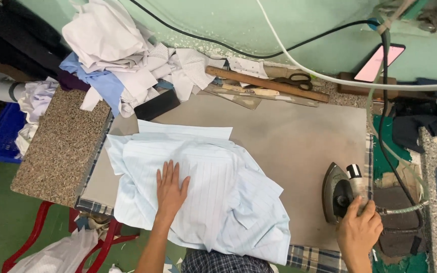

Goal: The person irons a light blue shirt on a work table using a steam iron and a pressing block. They repeatedly smooth the fabric, apply the iron, and reposition the shirt to cover different areas.

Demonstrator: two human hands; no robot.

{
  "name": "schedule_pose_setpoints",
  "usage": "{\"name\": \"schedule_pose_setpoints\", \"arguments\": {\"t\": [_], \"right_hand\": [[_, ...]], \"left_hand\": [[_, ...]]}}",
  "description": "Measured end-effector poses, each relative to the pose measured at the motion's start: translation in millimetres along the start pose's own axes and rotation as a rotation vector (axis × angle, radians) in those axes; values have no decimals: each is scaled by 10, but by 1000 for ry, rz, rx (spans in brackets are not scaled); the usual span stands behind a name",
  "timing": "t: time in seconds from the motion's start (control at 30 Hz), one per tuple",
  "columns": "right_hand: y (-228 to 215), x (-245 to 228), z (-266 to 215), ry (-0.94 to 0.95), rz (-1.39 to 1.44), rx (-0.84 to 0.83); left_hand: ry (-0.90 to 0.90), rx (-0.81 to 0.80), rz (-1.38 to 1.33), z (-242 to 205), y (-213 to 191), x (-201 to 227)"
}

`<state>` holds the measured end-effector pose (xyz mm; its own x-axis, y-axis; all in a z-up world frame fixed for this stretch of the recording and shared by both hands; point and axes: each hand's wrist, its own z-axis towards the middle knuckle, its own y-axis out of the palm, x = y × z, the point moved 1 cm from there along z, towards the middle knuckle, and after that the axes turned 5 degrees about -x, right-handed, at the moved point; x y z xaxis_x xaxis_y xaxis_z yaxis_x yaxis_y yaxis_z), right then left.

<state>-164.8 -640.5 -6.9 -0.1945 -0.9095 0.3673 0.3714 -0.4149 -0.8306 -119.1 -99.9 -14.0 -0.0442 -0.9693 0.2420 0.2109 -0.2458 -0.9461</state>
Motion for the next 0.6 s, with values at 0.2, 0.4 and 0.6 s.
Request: {"name": "schedule_pose_setpoints", "arguments": {"t": [0.2, 0.4, 0.6], "right_hand": [[75, -135, -66, 67, -35, -142], [-404, -1125, -142, 68, 459, -344], [-554, -2133, -110, 66, 697, -197]], "left_hand": [[-7, 26, 57, -659, 47, -771], [259, -87, 49, -539, 418, -1192], [276, -156, -20, -372, 508, -1345]]}}
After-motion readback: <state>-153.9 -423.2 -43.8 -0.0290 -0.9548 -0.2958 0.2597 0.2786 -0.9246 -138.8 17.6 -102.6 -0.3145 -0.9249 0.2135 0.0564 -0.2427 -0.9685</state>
